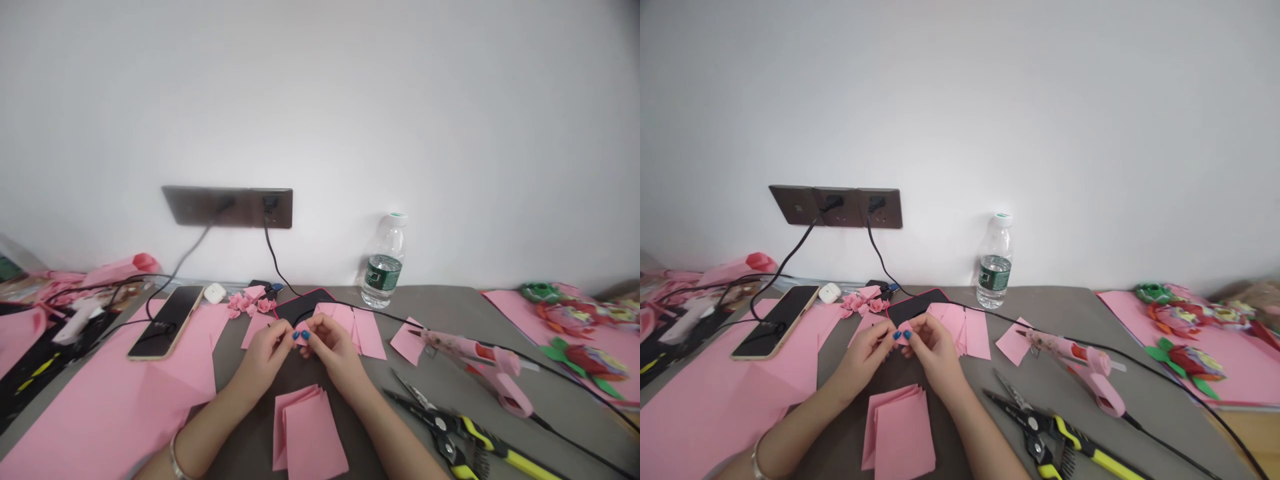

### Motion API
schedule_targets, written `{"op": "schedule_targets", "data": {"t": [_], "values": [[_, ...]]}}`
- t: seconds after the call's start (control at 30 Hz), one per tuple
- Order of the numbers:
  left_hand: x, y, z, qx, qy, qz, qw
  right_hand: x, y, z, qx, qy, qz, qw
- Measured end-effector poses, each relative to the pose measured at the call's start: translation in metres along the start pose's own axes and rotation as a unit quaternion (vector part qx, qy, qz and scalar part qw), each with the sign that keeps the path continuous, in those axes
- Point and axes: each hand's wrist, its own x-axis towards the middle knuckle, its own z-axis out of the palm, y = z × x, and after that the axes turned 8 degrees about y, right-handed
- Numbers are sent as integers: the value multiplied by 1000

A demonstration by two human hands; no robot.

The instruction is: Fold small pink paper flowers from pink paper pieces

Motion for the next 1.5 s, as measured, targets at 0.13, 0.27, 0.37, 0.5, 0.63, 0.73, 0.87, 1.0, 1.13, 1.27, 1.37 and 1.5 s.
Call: {"op": "schedule_targets", "data": {"t": [0.13, 0.27, 0.37, 0.5, 0.63, 0.73, 0.87, 1.0, 1.13, 1.27, 1.37, 1.5], "values": [[-1, 0, 1, 20, 10, 14, 1000, 0, 1, 0, -3, -2, -4, 1000], [-1, -2, 2, 11, 2, 0, 1000, 0, 2, -1, -12, -6, -7, 1000], [-1, -3, 2, 6, -1, -1, 1000, -1, 3, -2, -38, -9, -23, 999], [0, -2, 2, 7, 9, 15, 1000, -4, 3, 0, -120, 12, -106, 987], [-1, -2, 2, 9, 13, 12, 1000, -6, 1, 2, -179, 16, -187, 966], [-2, -1, 2, 16, 17, 17, 1000, -7, -2, 2, -194, 12, -214, 957], [-3, 0, 2, 29, 17, 33, 999, -7, -4, 0, -194, 15, -203, 960], [-3, 0, 1, 29, 20, 41, 999, -6, -4, -1, -203, 12, -214, 956], [-4, -1, 1, 26, 35, 40, 998, -5, -7, -2, -231, -10, -273, 934], [-3, 0, 1, 8, 32, 34, 999, -6, -13, -4, -264, -33, -313, 912], [-3, 1, 1, -2, 21, 34, 999, -6, -16, -6, -285, -44, -327, 900], [-4, 1, 0, -2, 12, 43, 999, -6, -14, -6, -271, -40, -299, 914]]}}
